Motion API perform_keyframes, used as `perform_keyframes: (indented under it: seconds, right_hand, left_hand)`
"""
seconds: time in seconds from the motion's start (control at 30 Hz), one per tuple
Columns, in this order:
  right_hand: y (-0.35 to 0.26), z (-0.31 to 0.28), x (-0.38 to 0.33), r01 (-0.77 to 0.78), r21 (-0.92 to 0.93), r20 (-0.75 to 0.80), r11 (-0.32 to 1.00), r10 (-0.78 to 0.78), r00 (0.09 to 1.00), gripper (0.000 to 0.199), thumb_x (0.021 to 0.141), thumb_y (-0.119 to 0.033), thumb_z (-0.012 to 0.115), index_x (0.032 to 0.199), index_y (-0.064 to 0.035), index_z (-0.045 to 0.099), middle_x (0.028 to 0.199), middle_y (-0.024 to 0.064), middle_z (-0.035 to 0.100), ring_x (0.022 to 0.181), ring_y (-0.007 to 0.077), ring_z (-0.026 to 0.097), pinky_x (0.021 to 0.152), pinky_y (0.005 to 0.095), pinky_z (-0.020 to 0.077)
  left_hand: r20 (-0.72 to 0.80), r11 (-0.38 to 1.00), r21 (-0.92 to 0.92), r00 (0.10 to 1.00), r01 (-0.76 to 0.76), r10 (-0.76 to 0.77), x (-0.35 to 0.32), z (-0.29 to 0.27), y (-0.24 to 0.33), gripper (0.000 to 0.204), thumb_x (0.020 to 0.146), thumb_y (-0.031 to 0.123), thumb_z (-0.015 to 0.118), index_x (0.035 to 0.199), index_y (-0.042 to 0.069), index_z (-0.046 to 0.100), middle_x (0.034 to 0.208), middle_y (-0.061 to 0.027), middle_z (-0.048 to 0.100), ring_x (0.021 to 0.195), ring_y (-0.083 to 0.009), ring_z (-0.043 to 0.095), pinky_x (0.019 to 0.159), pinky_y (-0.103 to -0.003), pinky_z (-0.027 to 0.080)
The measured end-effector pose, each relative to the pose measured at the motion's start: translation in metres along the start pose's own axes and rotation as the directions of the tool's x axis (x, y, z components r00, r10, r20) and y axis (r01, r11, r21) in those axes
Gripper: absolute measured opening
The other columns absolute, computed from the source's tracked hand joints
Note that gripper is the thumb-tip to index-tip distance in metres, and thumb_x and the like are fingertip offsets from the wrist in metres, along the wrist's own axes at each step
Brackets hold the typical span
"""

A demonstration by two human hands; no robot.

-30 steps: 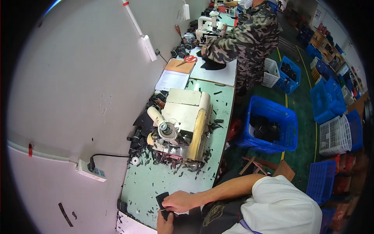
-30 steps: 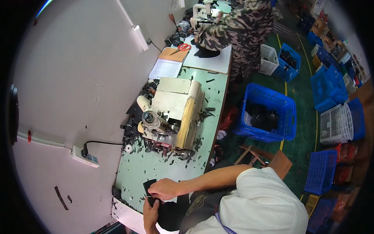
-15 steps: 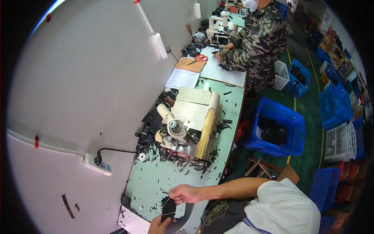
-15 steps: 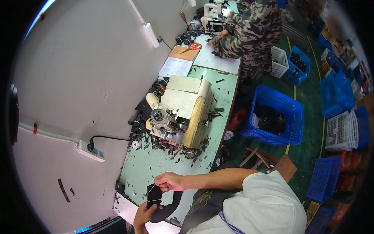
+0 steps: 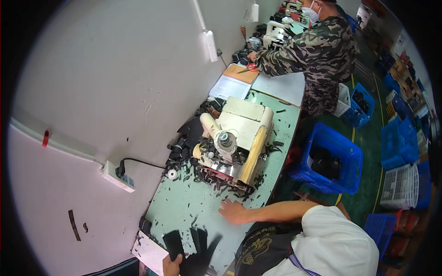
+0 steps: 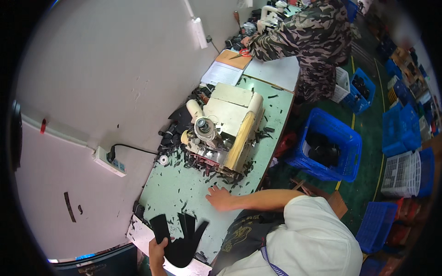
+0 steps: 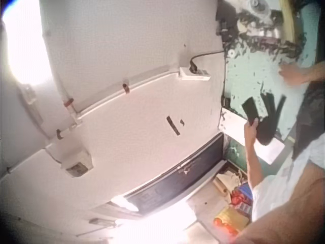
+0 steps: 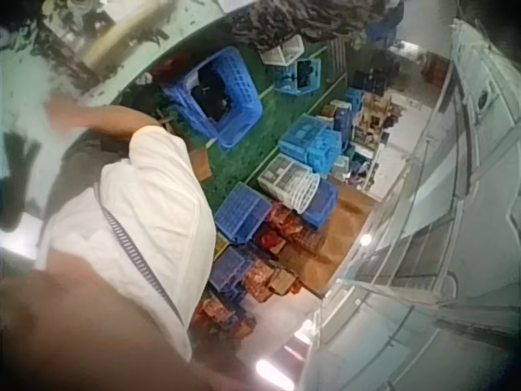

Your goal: The person bundles cut footwear parts together with rubber bands, collects them in a blue plastic basket, and carries the basket across the workshop.

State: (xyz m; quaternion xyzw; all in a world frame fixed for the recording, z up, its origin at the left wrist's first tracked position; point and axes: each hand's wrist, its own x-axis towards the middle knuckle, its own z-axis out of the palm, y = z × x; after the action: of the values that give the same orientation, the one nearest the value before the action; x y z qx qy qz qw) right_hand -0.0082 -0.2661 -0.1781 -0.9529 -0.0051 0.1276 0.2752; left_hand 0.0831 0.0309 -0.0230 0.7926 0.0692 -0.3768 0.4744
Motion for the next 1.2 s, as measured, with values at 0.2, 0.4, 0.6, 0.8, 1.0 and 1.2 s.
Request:
perform_keyframes:
  seconds: [0.2, 0.4, 0.6, 0.8, 1.0, 1.2]
  right_hand:
    - [-0.089, -0.079, -0.023, -0.043, 0.663, 0.125, 0.747, -0.054, 0.991, 0.032, 0.076, -0.023, 0.068, 0.097, -0.0035, 0.054, 0.118, 0.0134, 0.049, 0.11, 0.032, 0.048, 0.074, 0.0408, 0.0498]
    - [-0.1, -0.112, -0.034, 0.401, 0.209, -0.375, 0.892, -0.305, 0.875, 0.049, 0.07, -0.039, 0.074, 0.096, -0.0022, 0.054, 0.094, 0.015, 0.057, 0.096, 0.0335, 0.053, 0.074, 0.0379, 0.046]
    - [-0.09, -0.119, -0.036, -0.101, 0.695, 0.173, 0.712, -0.03, 0.984, 0.047, 0.072, -0.038, 0.075, 0.089, -0.0022, 0.05, 0.087, 0.0097, 0.054, 0.083, 0.0217, 0.052, 0.07, 0.0334, 0.0429]
    - [-0.079, -0.104, -0.039, -0.244, 0.862, 0.284, 0.443, -0.024, 0.959, 0.03, 0.078, -0.025, 0.071, 0.087, -0.0044, 0.051, 0.094, 0.0032, 0.055, 0.086, 0.0124, 0.049, 0.077, 0.0255, 0.0396]
    - [-0.073, -0.105, -0.036, -0.409, 0.901, 0.427, 0.145, -0.127, 0.895, 0.017, 0.08, -0.016, 0.069, 0.083, -0.0061, 0.054, 0.106, 0.0031, 0.057, 0.09, 0.0121, 0.055, 0.077, 0.0279, 0.0473]
    - [-0.074, -0.108, -0.03, -0.442, 0.873, 0.466, 0.209, -0.088, 0.88, 0.014, 0.079, -0.011, 0.068, 0.083, -0.0053, 0.056, 0.109, 0.0037, 0.058, 0.089, 0.0109, 0.056, 0.074, 0.0259, 0.0487]
  left_hand:
    - [-0.207, 0.945, -0.279, 0.972, -0.17, 0.113, 0.014, 0.068, -0.001, 0.022, 0.084, 0.006, 0.055, 0.101, -0.009, 0.059, 0.09, -0.0169, 0.067, 0.077, -0.0234, 0.065, 0.071, -0.032, 0.052]
    - [-0.239, 0.975, 0.067, 0.946, -0.21, 0.22, 0.004, 0.104, 0.049, 0.028, 0.085, 0.015, 0.059, 0.098, -0.009, 0.062, 0.088, -0.0124, 0.067, 0.079, -0.0163, 0.06, 0.071, -0.031, 0.048]
    - [0.203, 0.898, -0.436, 0.979, 0.062, 0.031, 0.003, 0.11, 0.055, 0.037, 0.086, 0.025, 0.067, 0.108, -0.004, 0.059, 0.099, -0.0095, 0.064, 0.087, -0.0148, 0.061, 0.078, -0.029, 0.049]
    - [0.292, 0.814, -0.573, 0.951, 0.09, 0.101, -0.007, 0.108, 0.047, 0.041, 0.082, 0.02, 0.07, 0.112, -0.005, 0.057, 0.104, -0.0111, 0.063, 0.094, -0.0178, 0.061, 0.085, -0.031, 0.048]
    - [0.211, 0.772, -0.632, 0.973, 0.066, 0.089, -0.009, 0.108, 0.042, 0.043, 0.079, 0.015, 0.074, 0.111, -0.005, 0.055, 0.102, -0.0103, 0.063, 0.093, -0.0195, 0.062, 0.086, -0.032, 0.049]
    - [0.206, 0.775, -0.628, 0.976, 0.075, 0.073, -0.009, 0.108, 0.04, 0.045, 0.078, 0.012, 0.075, 0.113, -0.004, 0.053, 0.102, -0.0108, 0.063, 0.091, -0.0198, 0.063, 0.086, -0.033, 0.05]
